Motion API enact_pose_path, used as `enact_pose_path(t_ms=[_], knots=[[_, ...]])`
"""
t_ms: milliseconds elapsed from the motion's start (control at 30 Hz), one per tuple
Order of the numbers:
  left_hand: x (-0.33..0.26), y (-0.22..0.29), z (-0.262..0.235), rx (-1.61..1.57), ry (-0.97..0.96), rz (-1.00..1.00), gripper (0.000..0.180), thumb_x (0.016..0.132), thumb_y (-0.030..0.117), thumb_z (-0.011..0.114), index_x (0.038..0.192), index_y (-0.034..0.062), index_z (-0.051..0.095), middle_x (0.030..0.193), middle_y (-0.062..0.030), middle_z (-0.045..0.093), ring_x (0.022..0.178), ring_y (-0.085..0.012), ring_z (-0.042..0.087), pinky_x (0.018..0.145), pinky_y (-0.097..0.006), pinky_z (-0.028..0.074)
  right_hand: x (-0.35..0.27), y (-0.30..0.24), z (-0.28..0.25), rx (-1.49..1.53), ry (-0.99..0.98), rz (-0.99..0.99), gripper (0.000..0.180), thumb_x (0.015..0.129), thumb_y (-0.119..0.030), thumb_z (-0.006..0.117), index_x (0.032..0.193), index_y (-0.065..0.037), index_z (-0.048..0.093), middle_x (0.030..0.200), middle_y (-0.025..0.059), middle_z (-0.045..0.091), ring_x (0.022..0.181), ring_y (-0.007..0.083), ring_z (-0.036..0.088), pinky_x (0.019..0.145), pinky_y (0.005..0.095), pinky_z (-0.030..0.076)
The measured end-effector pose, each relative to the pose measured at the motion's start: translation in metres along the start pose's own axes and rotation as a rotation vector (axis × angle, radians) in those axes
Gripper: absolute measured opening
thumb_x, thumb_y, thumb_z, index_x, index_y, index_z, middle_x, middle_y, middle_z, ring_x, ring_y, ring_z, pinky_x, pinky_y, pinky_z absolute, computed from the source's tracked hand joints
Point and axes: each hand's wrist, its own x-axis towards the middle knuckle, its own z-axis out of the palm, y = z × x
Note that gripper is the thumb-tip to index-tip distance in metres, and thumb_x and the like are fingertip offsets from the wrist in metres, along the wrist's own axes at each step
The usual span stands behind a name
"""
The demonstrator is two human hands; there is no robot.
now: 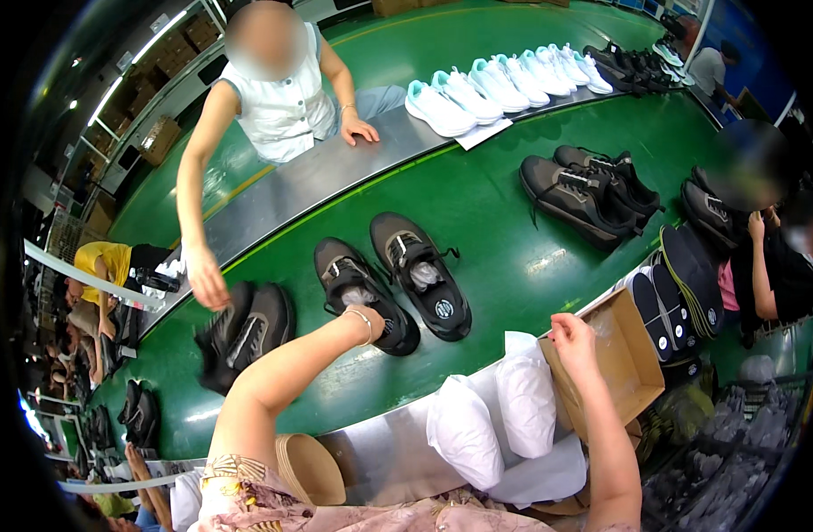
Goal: The person takes a piece of white paper from a box, wraps it around a cardboard shoe tree, and stuffs it into the interior of a black shoe before placing the shoe onto a green conveyor belt.
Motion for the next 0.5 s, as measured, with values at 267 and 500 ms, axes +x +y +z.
enact_pose_path(t_ms=[267,500], knots=[[0.026,-0.002,0.022,0.157,-0.064,-0.011,0.027,0.081,0.022,0.059,0.107,0.0191,0.067,0.115,-0.0001,0.061,0.112,-0.0200,0.054,0.086,-0.041,0.045,-0.016,-0.002,-0.009,-0.051,0.090,-0.117,0.011,0.084,-0.001,0.054,0.091,0.005,0.060,0.082,0.0111,0.062,0.066,0.0168,0.064,0.058,0.0264,0.050],[0.036,0.001,0.003,0.170,-0.033,-0.124,0.028,0.080,0.016,0.059,0.107,0.0098,0.066,0.115,-0.0068,0.061,0.110,-0.0225,0.056,0.086,-0.037,0.045,0.009,-0.016,-0.034,-0.226,0.096,-0.245,0.012,0.080,-0.004,0.055,0.089,0.001,0.061,0.083,0.0158,0.061,0.073,0.0288,0.061,0.065,0.0340,0.049]])
